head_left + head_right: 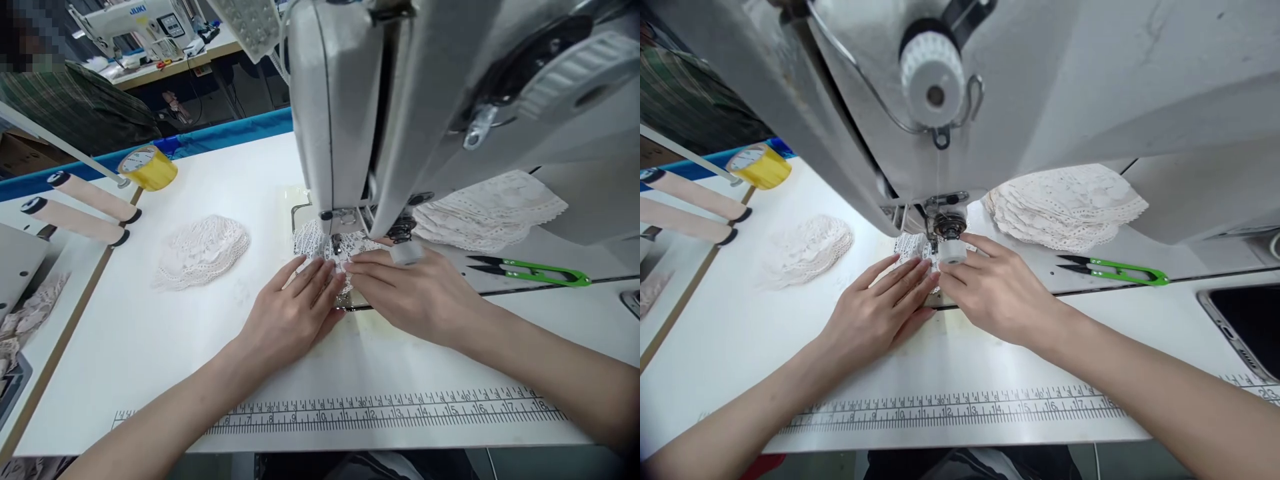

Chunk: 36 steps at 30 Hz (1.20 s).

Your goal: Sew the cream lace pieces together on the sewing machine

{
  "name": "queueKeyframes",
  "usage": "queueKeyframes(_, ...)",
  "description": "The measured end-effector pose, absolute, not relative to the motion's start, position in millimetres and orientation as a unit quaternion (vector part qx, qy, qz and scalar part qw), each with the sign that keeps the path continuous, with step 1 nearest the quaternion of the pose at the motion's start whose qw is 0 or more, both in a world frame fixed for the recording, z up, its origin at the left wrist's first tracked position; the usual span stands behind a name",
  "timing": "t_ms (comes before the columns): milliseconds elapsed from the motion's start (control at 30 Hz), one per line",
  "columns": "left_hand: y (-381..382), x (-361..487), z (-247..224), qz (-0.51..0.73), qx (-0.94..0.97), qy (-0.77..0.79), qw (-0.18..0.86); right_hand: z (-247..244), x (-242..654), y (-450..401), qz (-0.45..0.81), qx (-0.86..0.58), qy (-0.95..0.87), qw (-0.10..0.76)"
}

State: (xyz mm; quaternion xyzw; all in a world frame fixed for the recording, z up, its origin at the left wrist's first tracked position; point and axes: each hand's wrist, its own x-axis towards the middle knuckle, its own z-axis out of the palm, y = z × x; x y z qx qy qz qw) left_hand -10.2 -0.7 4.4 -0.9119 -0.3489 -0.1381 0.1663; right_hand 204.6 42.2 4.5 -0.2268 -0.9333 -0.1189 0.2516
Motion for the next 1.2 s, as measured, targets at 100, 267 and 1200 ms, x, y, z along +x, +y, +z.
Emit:
queueKeyframes(100, 0.0, -11.1, 4.7, -0.135, -0.913, -0.351, 0.161, 5.2, 205.0, 42.5, -0.116, -0.231, -0.935, 0.243)
queueKeyframes(267, 3.1, -12.5, 4.3, -0.135, -0.912, -0.359, 0.143, 5.9, 204.7, 43.5, -0.117, -0.244, -0.935, 0.231)
queueKeyframes(1200, -2.0, -13.7, 4.2, -0.154, -0.905, -0.372, 0.138, 1.5, 205.3, 41.0, -0.131, -0.261, -0.932, 0.217)
